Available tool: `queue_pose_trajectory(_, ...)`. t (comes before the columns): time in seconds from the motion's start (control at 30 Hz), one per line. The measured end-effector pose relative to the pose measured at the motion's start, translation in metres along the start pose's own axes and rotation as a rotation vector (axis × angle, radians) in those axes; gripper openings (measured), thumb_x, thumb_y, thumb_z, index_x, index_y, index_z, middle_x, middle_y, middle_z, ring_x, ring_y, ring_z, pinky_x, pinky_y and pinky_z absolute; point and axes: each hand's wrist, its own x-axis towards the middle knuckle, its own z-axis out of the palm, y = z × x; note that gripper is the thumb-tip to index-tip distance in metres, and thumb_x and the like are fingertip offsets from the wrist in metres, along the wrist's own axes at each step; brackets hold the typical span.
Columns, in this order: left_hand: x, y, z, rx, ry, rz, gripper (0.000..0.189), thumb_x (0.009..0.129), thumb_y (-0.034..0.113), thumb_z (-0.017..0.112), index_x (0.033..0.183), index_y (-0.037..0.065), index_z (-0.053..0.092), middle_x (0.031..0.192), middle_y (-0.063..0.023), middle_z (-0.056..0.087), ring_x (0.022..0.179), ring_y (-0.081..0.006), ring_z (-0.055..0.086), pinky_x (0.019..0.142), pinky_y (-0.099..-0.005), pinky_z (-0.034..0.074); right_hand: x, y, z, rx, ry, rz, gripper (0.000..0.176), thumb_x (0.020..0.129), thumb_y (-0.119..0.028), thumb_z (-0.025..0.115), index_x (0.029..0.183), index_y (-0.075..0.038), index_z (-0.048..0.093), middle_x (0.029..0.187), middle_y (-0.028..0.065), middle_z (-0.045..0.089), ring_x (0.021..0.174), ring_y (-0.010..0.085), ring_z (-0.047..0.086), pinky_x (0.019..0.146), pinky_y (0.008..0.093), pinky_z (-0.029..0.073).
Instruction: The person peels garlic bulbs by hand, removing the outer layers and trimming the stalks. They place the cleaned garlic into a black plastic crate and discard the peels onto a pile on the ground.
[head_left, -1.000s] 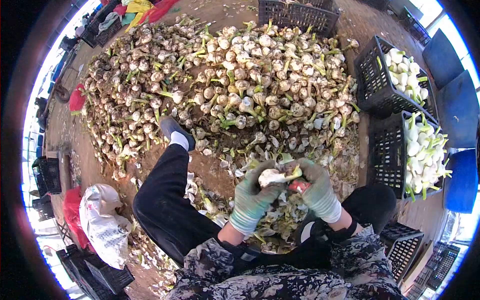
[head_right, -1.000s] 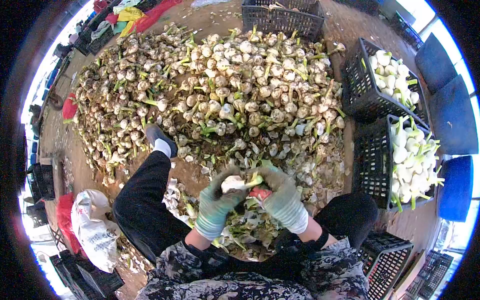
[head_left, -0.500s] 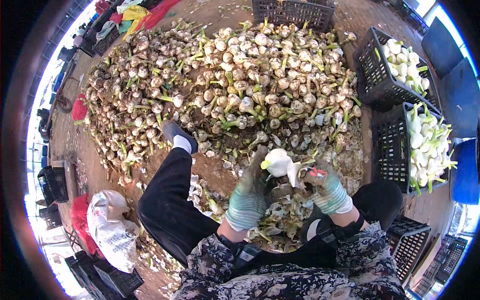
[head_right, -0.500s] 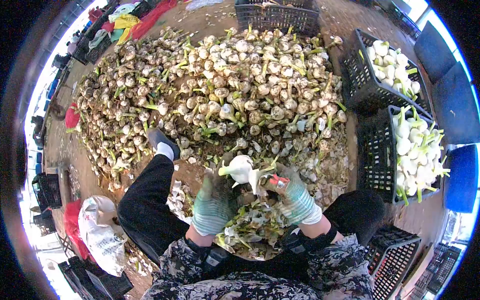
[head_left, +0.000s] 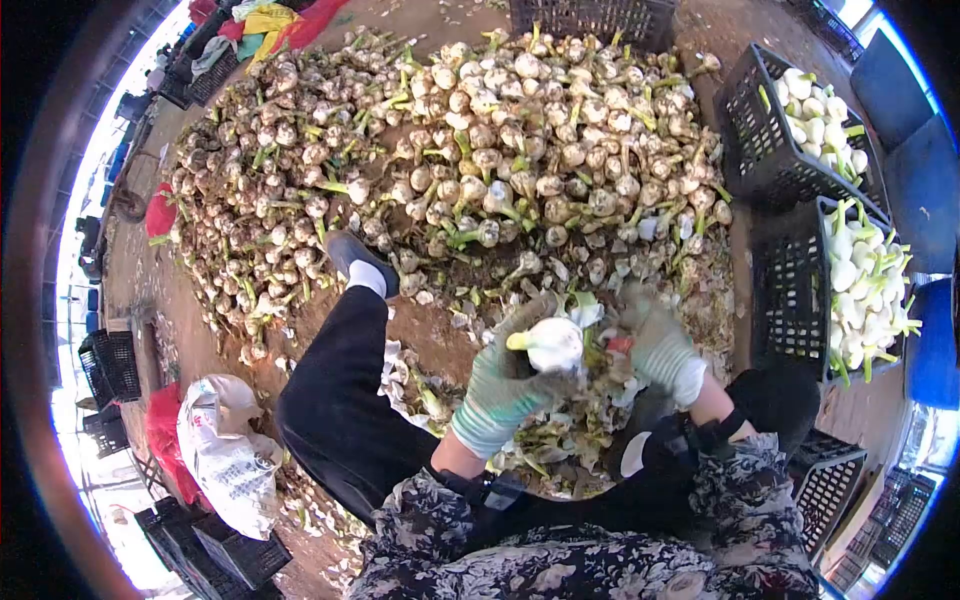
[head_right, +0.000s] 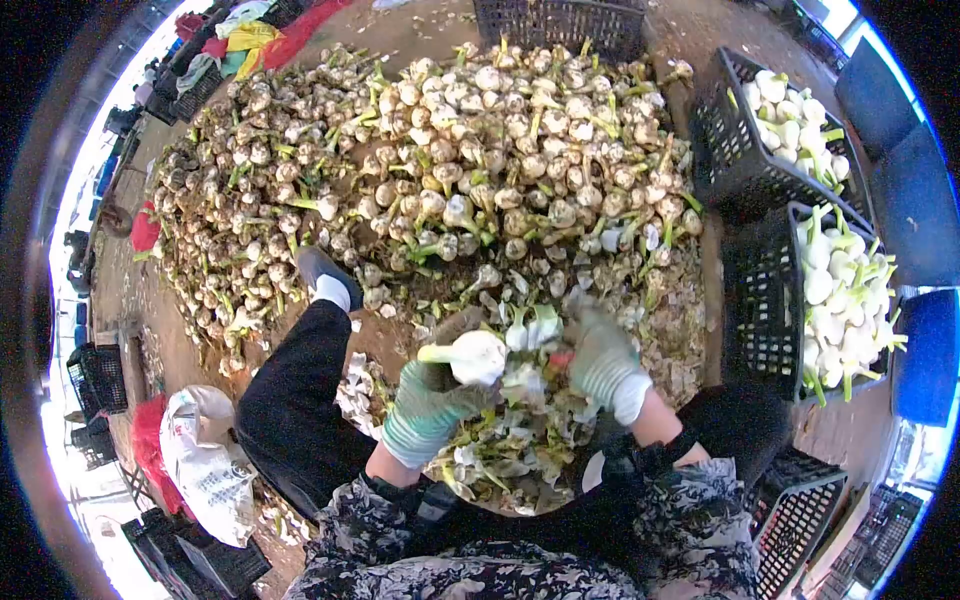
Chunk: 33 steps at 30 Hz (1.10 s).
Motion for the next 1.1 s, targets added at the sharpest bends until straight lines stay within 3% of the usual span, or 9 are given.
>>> queue_pose_trajectory(0.1, 0.000, -0.003, -0.001, 0.252, 0.020, 0.119, 0.078, 0.063, 0.015, 0.078, 0.128, 0.003, 0.036, 0.118, -0.0093, 0.049, 0.106, -0.0176, 0.049, 0.090, -0.0309, 0.042, -0.007, -0.035, -0.027, 0.143, 0.122, -0.122, 0.043, 0.079, -0.028, 0.060, 0.115, -0.006, 0.052, 0.121, 0.0196, 0.047, 0.109, 0.0272, 0.050, 0.088, 0.0351, 0.041)
queue_pose_trajectory(0.17, 0.002, -0.004, 0.002, 0.481, 0.034, 0.227, 0.073, 0.064, 0.016, 0.078, 0.124, 0.001, 0.040, 0.118, -0.0103, 0.050, 0.107, -0.0180, 0.049, 0.091, -0.0318, 0.041, -0.013, -0.057, -0.030, 0.730, 0.059, -0.092, 0.042, 0.077, -0.027, 0.061, 0.109, -0.002, 0.054, 0.101, 0.0183, 0.056, 0.096, 0.0309, 0.055, 0.082, 0.0342, 0.043)
queue_pose_trajectory(0.33, -0.002, -0.002, 0.007, 0.211, 0.009, 0.116, 0.075, 0.064, 0.021, 0.078, 0.125, 0.001, 0.039, 0.118, -0.0094, 0.050, 0.106, -0.0180, 0.050, 0.091, -0.0319, 0.041, -0.016, -0.059, -0.021, 0.586, -0.044, -0.161, 0.047, 0.077, -0.026, 0.063, 0.112, 0.001, 0.049, 0.102, 0.0176, 0.057, 0.091, 0.0283, 0.058, 0.080, 0.0343, 0.045)
queue_pose_trajectory(0.5, -0.002, -0.004, 0.006, 0.085, 0.008, 0.045, 0.079, 0.063, 0.019, 0.079, 0.127, 0.000, 0.037, 0.119, -0.0091, 0.049, 0.106, -0.0178, 0.050, 0.090, -0.0317, 0.042, -0.020, -0.022, -0.007, 1.163, -0.069, 0.019, 0.044, 0.076, -0.015, 0.062, 0.115, -0.002, 0.050, 0.103, 0.0161, 0.059, 0.093, 0.0271, 0.057, 0.083, 0.0310, 0.044)
queue_pose_trajectory(0.53, -0.001, -0.004, 0.008, 0.220, 0.073, 0.118, 0.076, 0.063, 0.015, 0.079, 0.125, 0.000, 0.039, 0.117, -0.0104, 0.051, 0.105, -0.0189, 0.051, 0.090, -0.0312, 0.042, -0.018, -0.024, -0.013, 0.452, 0.064, -0.379, 0.042, 0.073, -0.008, 0.060, 0.114, -0.004, 0.051, 0.102, 0.0170, 0.059, 0.092, 0.0282, 0.058, 0.081, 0.0325, 0.045)
queue_pose_trajectory(0.63, 0.000, -0.011, 0.005, 0.501, 0.150, 0.233, 0.071, 0.062, 0.006, 0.076, 0.123, 0.000, 0.042, 0.118, -0.0121, 0.051, 0.105, -0.0198, 0.052, 0.090, -0.0307, 0.042, -0.029, -0.055, -0.008, 0.779, 0.091, -0.070, 0.042, 0.070, -0.004, 0.059, 0.112, -0.004, 0.052, 0.098, 0.0180, 0.060, 0.088, 0.0309, 0.059, 0.078, 0.0337, 0.047)
queue_pose_trajectory(0.8, -0.002, -0.008, 0.016, 0.477, 0.148, 0.189, 0.064, 0.064, -0.001, 0.071, 0.122, 0.002, 0.044, 0.117, -0.0122, 0.052, 0.105, -0.0193, 0.051, 0.090, -0.0307, 0.043, -0.031, -0.062, 0.002, 0.538, 0.351, -0.079, 0.032, 0.070, -0.010, 0.063, 0.100, -0.001, 0.057, 0.084, 0.0139, 0.063, 0.077, 0.0220, 0.060, 0.069, 0.0296, 0.046)
queue_pose_trajectory(0.97, 0.000, -0.005, 0.017, 0.383, 0.062, 0.210, 0.065, 0.065, 0.006, 0.074, 0.123, 0.002, 0.044, 0.117, -0.0114, 0.052, 0.105, -0.0170, 0.051, 0.089, -0.0292, 0.043, -0.028, -0.049, -0.018, 0.290, 0.129, -0.311, 0.033, 0.078, -0.024, 0.063, 0.100, 0.000, 0.056, 0.086, 0.0130, 0.062, 0.074, 0.0187, 0.059, 0.066, 0.0295, 0.045)
queue_pose_trajectory(1.1, -0.002, -0.003, 0.016, 0.309, 0.061, 0.148, 0.067, 0.065, 0.008, 0.076, 0.123, 0.001, 0.043, 0.116, -0.0101, 0.052, 0.104, -0.0171, 0.051, 0.089, -0.0295, 0.043, -0.030, -0.053, -0.023, 0.774, -0.141, -0.022, 0.044, 0.078, -0.028, 0.064, 0.107, 0.002, 0.050, 0.085, 0.0099, 0.061, 0.068, 0.0157, 0.061, 0.054, 0.0246, 0.048)
